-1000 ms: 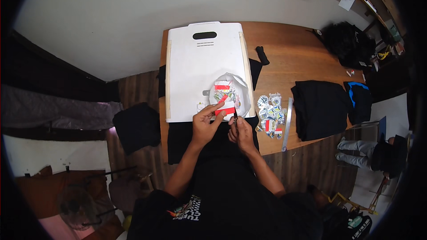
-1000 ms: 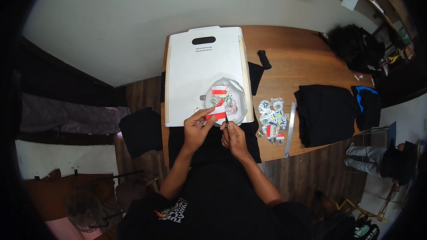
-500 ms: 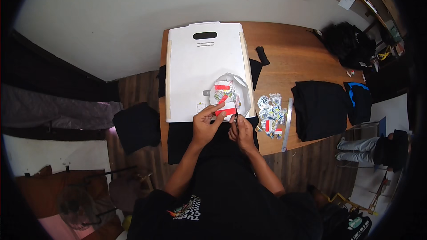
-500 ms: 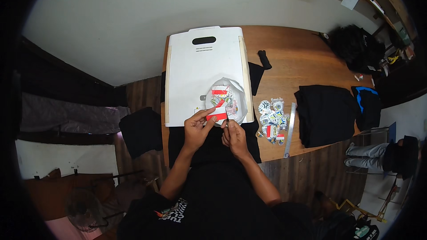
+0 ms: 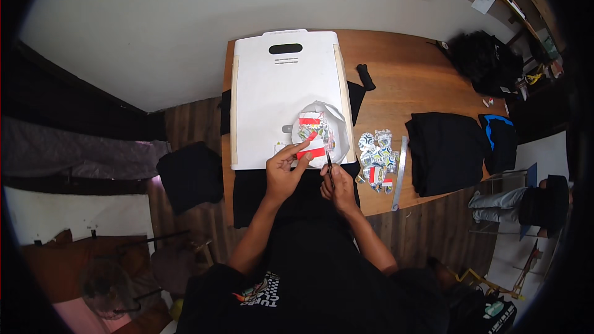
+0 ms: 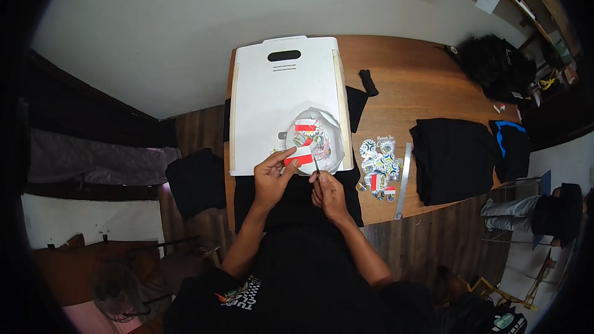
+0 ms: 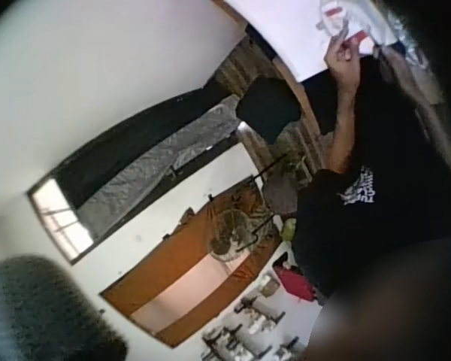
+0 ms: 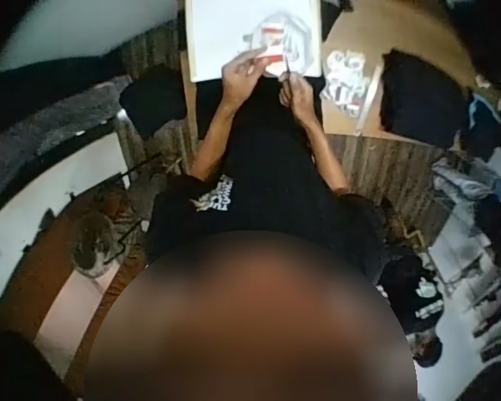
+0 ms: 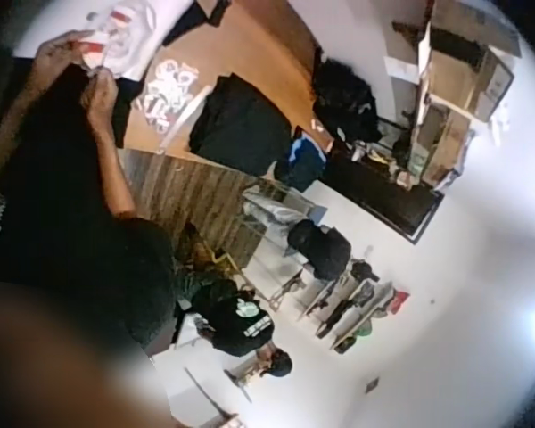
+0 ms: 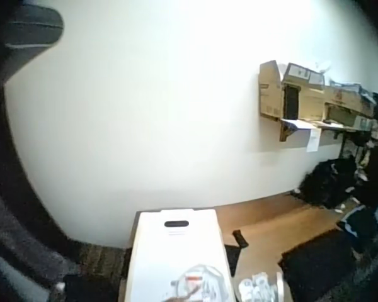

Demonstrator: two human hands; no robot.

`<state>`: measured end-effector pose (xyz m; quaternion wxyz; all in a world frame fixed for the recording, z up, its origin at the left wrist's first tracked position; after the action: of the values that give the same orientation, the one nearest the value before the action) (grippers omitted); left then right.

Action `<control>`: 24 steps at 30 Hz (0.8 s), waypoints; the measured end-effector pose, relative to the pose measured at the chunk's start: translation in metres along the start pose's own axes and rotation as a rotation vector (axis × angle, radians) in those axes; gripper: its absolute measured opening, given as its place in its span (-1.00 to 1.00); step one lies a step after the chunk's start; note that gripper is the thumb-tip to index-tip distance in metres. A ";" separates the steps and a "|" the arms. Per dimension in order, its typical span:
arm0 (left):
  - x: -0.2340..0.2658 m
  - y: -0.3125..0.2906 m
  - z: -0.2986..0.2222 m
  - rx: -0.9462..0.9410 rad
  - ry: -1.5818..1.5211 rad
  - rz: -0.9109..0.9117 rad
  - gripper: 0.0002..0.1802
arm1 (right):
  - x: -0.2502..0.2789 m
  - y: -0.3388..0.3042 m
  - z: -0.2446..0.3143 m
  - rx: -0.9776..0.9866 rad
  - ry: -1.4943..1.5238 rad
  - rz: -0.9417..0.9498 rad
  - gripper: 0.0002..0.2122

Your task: Using scissors to cut small strips of red adhesive material and precisely applying them onto a circular element within a stencil.

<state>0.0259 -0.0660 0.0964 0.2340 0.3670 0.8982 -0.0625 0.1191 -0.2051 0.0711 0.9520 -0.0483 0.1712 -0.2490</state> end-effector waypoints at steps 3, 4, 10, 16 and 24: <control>0.000 0.000 -0.001 -0.028 0.015 0.008 -0.62 | 0.002 -0.001 -0.006 0.012 -0.004 0.023 -0.64; -0.001 0.000 -0.003 -0.018 0.013 0.004 -0.62 | 0.002 -0.001 -0.007 0.012 -0.004 0.022 -0.64; 0.000 0.000 -0.002 -0.011 0.009 0.009 -0.62 | 0.000 0.000 -0.003 0.012 -0.016 0.018 -0.64; -0.002 0.001 -0.002 0.007 -0.004 0.004 -0.63 | -0.003 0.006 0.008 0.039 -0.037 -0.013 -0.65; 0.002 0.007 0.002 -0.015 0.012 0.020 -0.63 | 0.006 0.005 -0.006 0.005 -0.008 -0.009 -0.65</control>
<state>0.0299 -0.0605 0.0938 0.2320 0.3748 0.8961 -0.0514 0.1246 -0.2036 0.0631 0.9517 -0.0479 0.1664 -0.2534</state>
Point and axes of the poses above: each hand's wrist, its own y-axis towards the middle knuckle, its own x-axis out of the back of the hand, z = x × y, the point moved 1 cm from there along y, towards the middle knuckle, and after that the axes turned 15 degrees about -y, right-handed, at the moved point
